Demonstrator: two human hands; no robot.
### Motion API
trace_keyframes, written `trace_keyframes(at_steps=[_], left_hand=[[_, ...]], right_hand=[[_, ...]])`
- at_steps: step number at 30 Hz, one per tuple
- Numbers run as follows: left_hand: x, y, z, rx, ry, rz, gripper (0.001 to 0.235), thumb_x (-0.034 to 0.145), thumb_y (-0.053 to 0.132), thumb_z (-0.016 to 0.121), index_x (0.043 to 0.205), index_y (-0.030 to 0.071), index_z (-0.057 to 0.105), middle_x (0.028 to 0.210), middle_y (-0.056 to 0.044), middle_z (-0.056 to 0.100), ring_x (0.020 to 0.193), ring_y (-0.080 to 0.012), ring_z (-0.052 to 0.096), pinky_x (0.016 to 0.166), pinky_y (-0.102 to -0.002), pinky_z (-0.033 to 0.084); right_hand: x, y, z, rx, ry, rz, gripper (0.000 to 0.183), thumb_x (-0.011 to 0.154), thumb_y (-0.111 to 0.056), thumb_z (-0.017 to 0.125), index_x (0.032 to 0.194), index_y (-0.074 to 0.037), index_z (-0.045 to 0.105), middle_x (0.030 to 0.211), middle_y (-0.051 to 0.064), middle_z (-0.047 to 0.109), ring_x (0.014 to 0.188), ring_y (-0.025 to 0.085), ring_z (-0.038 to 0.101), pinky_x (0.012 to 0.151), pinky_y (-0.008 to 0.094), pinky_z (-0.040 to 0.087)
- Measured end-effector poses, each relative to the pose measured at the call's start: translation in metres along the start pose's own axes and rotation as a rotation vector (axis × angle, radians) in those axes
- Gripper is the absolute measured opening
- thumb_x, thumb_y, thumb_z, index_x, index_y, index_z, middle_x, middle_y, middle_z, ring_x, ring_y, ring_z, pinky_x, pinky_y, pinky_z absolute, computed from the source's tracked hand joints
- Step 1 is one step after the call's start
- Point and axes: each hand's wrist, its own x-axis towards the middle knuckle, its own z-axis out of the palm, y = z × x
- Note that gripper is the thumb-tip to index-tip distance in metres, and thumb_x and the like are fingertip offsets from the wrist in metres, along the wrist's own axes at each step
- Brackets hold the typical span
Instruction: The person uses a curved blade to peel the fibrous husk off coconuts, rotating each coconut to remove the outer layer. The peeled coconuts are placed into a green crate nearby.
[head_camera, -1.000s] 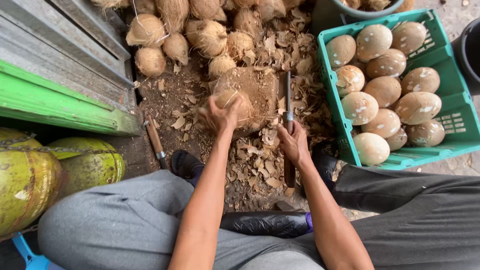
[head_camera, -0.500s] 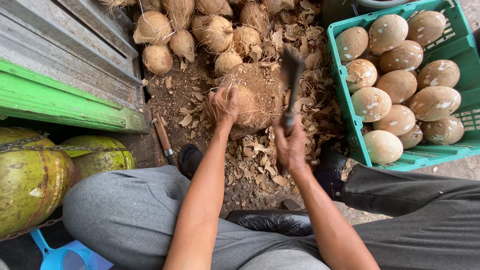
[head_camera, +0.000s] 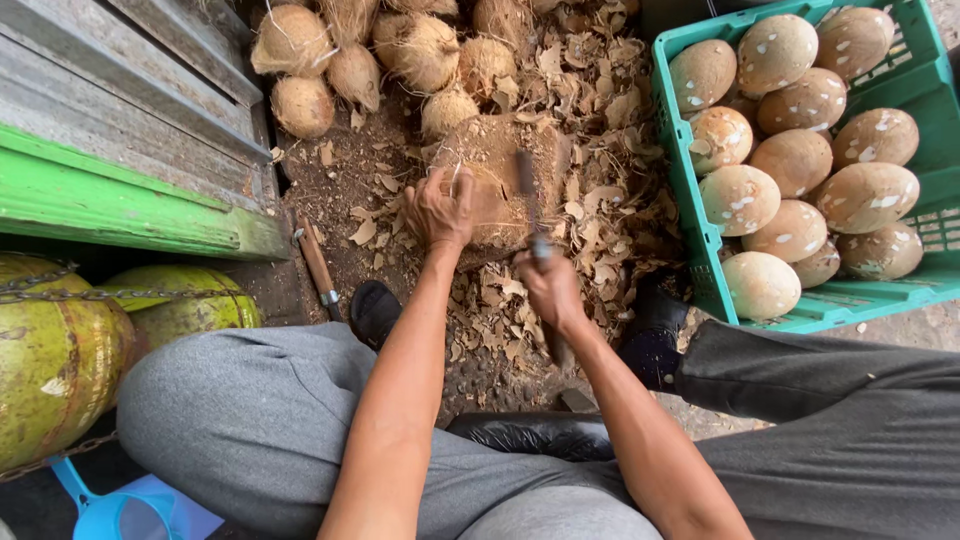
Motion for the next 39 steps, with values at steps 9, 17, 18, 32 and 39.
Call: trace_keyframes(at_steps=[9, 17, 18, 32, 39], left_hand=[[0.019, -0.004, -0.008, 0.094, -0.302, 0.155, 0.092, 0.083, 0.086, 0.050, 0.148, 0.022, 0.043, 0.109, -0.014, 0.066, 0.090, -0.0272, 0.063, 0.087, -0.048, 0.046], [0.037, 0.018, -0.028, 0.036, -0.691, -0.319, 0.136, 0.070, 0.084, 0.065, 0.167, 0.012, 0.002, 0.124, -0.025, 0.074, 0.117, -0.0428, 0.067, 0.097, -0.053, 0.053], [0.036, 0.019, -0.025, 0.131, -0.458, 0.044, 0.125, 0.074, 0.082, 0.066, 0.163, 0.015, 0.011, 0.129, -0.024, 0.068, 0.115, -0.0374, 0.066, 0.092, -0.053, 0.053], [0.038, 0.018, -0.032, -0.044, -0.440, 0.105, 0.069, 0.085, 0.070, 0.051, 0.122, 0.014, 0.064, 0.105, -0.016, 0.065, 0.076, -0.0191, 0.058, 0.055, -0.033, 0.049], [0.023, 0.021, -0.022, -0.224, -0.373, -0.406, 0.066, 0.087, 0.074, 0.047, 0.099, 0.010, 0.059, 0.069, 0.000, 0.045, 0.056, -0.0136, 0.041, 0.047, -0.033, 0.034]], right_hand=[[0.015, 0.022, -0.007, -0.254, -0.226, 0.474, 0.031, 0.101, -0.033, 0.062, 0.091, -0.003, 0.067, 0.055, 0.000, 0.051, 0.039, 0.010, 0.041, 0.035, 0.027, 0.038], [0.018, -0.016, -0.051, -0.033, -0.269, 0.427, 0.023, 0.098, -0.024, 0.063, 0.087, -0.007, 0.052, 0.053, 0.001, 0.049, 0.039, 0.012, 0.044, 0.034, 0.028, 0.037], [0.017, -0.020, -0.052, -0.036, -0.245, 0.443, 0.025, 0.099, -0.026, 0.063, 0.087, -0.007, 0.051, 0.054, 0.000, 0.050, 0.040, 0.012, 0.045, 0.035, 0.027, 0.038], [0.009, 0.004, -0.037, -0.257, -0.143, 0.258, 0.030, 0.098, -0.034, 0.063, 0.084, -0.011, 0.052, 0.066, 0.000, 0.053, 0.054, 0.010, 0.050, 0.047, 0.029, 0.047], [-0.001, -0.057, -0.048, -0.005, 0.088, -0.029, 0.024, 0.101, -0.030, 0.061, 0.086, -0.014, 0.050, 0.062, -0.002, 0.052, 0.046, 0.008, 0.049, 0.039, 0.027, 0.046]])
